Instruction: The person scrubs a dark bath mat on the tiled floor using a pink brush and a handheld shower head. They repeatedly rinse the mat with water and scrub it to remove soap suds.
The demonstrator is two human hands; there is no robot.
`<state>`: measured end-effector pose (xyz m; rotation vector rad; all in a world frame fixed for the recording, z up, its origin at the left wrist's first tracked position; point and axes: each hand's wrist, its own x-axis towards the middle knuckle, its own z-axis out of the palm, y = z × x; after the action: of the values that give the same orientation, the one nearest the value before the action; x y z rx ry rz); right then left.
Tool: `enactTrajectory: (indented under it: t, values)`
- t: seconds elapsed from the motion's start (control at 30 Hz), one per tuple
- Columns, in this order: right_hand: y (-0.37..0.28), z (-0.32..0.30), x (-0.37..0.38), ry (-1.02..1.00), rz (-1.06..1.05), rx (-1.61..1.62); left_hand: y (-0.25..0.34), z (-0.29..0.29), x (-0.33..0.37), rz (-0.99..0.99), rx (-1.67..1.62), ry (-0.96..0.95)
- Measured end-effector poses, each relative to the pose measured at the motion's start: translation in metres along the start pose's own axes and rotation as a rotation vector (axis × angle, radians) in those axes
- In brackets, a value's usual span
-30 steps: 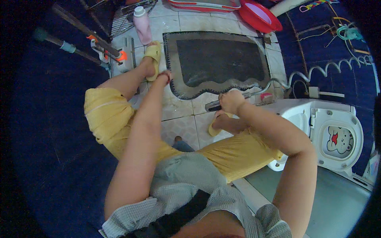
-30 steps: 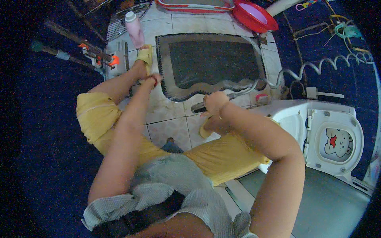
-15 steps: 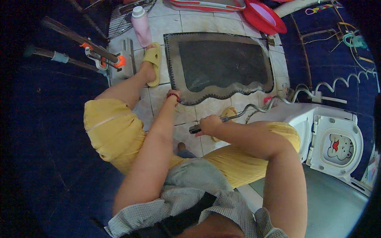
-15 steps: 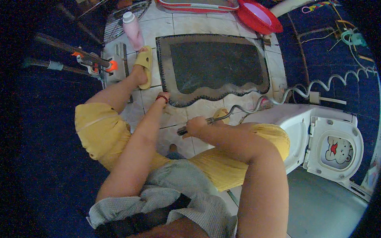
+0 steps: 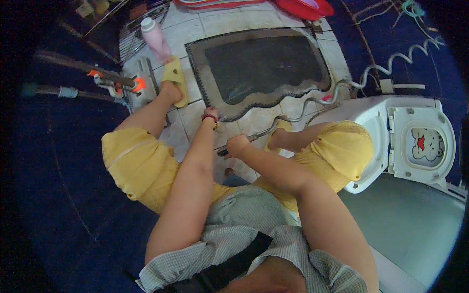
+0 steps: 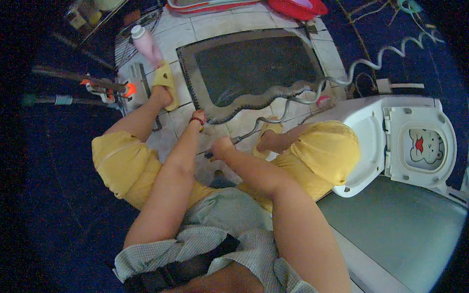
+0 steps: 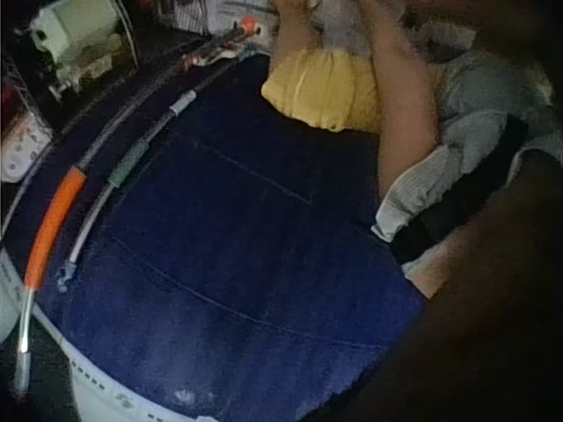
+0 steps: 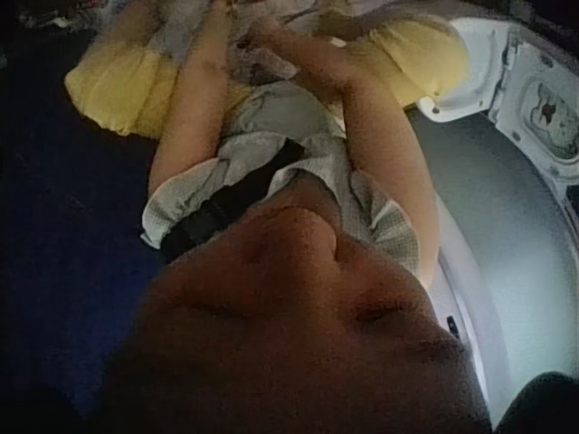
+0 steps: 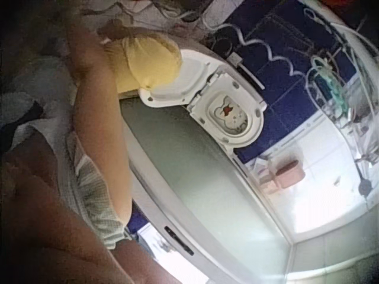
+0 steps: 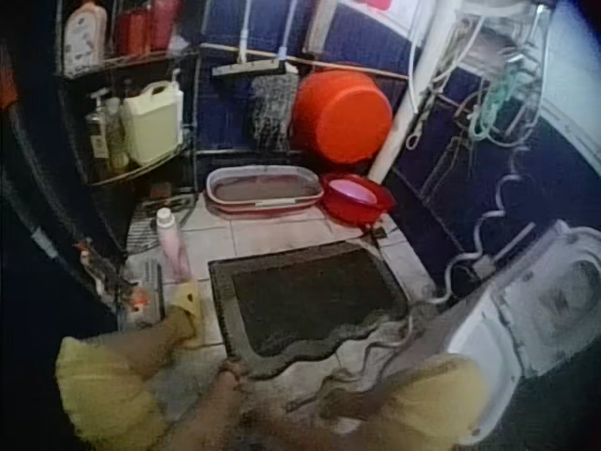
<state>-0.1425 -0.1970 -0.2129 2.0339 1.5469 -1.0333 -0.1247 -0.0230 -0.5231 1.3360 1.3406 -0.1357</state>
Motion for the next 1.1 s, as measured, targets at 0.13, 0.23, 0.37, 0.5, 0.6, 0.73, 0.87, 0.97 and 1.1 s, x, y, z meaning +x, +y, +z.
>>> enactTrajectory:
  t: [0.13, 0.23, 0.37, 0.5, 0.6, 0.73, 0.87, 0.97, 1.1]
  values:
    - [0.022, 0.029, -0.032, -0.07, 0.061, 0.015, 0.0, 0.06, -0.036, 0.066, 0.142, -0.218]
    - [-0.003, 0.018, -0.02, -0.019, -0.08, -0.043, 0.02, 0.012, -0.017, 0.148, 0.515, -0.115]
    - [0.023, 0.052, -0.022, -0.013, 0.0, 0.043, 0.052, 0.081, -0.113, -0.019, 0.5, 0.068]
    - [0.0, 0.016, -0.011, 0.062, -0.113, 0.003, 0.04, 0.015, -0.063, -0.019, 0.668, 0.097]
    - [0.04, 0.054, -0.021, -0.033, 0.02, 0.079, 0.043, 0.099, -0.11, -0.028, 0.433, -0.048]
    - [-0.013, -0.009, -0.021, 0.1, -0.08, -0.001, 0.021, 0.005, -0.008, -0.021, 1.274, -0.096]
    - [0.033, 0.039, -0.016, 0.021, 0.036, 0.073, 0.032, 0.082, -0.078, 0.021, 0.691, -0.002]
    - [0.024, 0.021, -0.014, 0.035, 0.002, 0.064, 0.025, 0.054, -0.073, -0.138, 0.0, 0.33]
    - [0.019, 0.012, -0.011, 0.053, 0.002, 0.035, 0.038, 0.028, -0.068, -0.279, 0.202, 0.315]
